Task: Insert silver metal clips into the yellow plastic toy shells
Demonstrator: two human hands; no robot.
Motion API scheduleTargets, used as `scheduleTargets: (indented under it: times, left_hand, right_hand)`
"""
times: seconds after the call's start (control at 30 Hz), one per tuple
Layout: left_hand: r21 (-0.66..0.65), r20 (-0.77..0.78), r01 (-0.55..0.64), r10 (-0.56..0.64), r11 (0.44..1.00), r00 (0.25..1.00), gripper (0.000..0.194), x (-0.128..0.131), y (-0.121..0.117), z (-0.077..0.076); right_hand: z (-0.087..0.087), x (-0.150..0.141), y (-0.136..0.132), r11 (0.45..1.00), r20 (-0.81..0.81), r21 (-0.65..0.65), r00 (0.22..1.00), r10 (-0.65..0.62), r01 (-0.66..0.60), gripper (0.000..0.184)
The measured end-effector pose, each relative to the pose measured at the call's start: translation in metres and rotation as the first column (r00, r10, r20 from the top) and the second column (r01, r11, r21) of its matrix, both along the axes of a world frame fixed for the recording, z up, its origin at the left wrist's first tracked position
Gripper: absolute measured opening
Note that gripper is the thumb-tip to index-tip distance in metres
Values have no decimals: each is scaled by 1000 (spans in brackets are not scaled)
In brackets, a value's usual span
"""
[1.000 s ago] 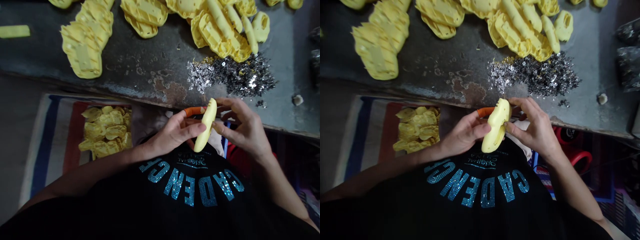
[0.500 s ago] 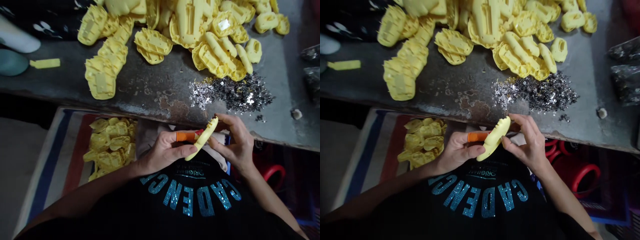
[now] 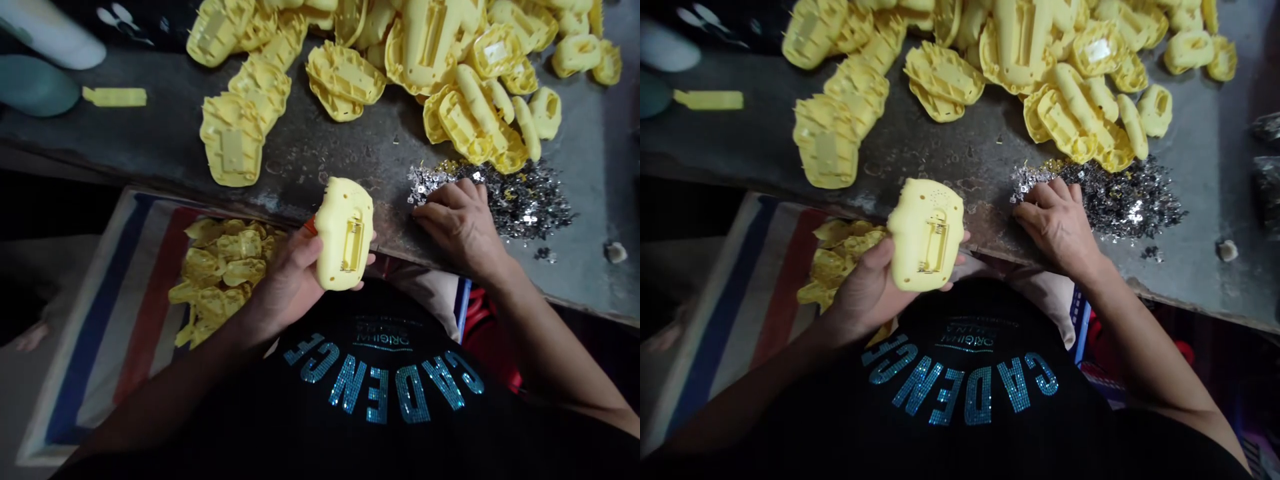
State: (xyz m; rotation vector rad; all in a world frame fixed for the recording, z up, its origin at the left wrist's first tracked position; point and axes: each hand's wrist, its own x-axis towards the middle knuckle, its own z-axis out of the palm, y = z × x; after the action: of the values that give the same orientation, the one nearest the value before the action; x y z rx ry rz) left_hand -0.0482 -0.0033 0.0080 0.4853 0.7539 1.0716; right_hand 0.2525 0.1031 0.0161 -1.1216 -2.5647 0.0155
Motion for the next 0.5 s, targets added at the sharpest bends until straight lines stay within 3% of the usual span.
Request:
scheduleTargets:
  times: [0.3, 0.5]
  left_hand:
    - [-29, 38, 90, -89, 995, 995, 74, 20, -2, 2]
    - [-80, 51, 130, -126, 988, 991, 71, 30, -3, 3]
  right_hand:
    - [1, 19, -62, 999, -73, -31, 997, 10, -12, 12]
    - [-8, 22, -77, 991, -144, -126, 988, -59, 41, 10]
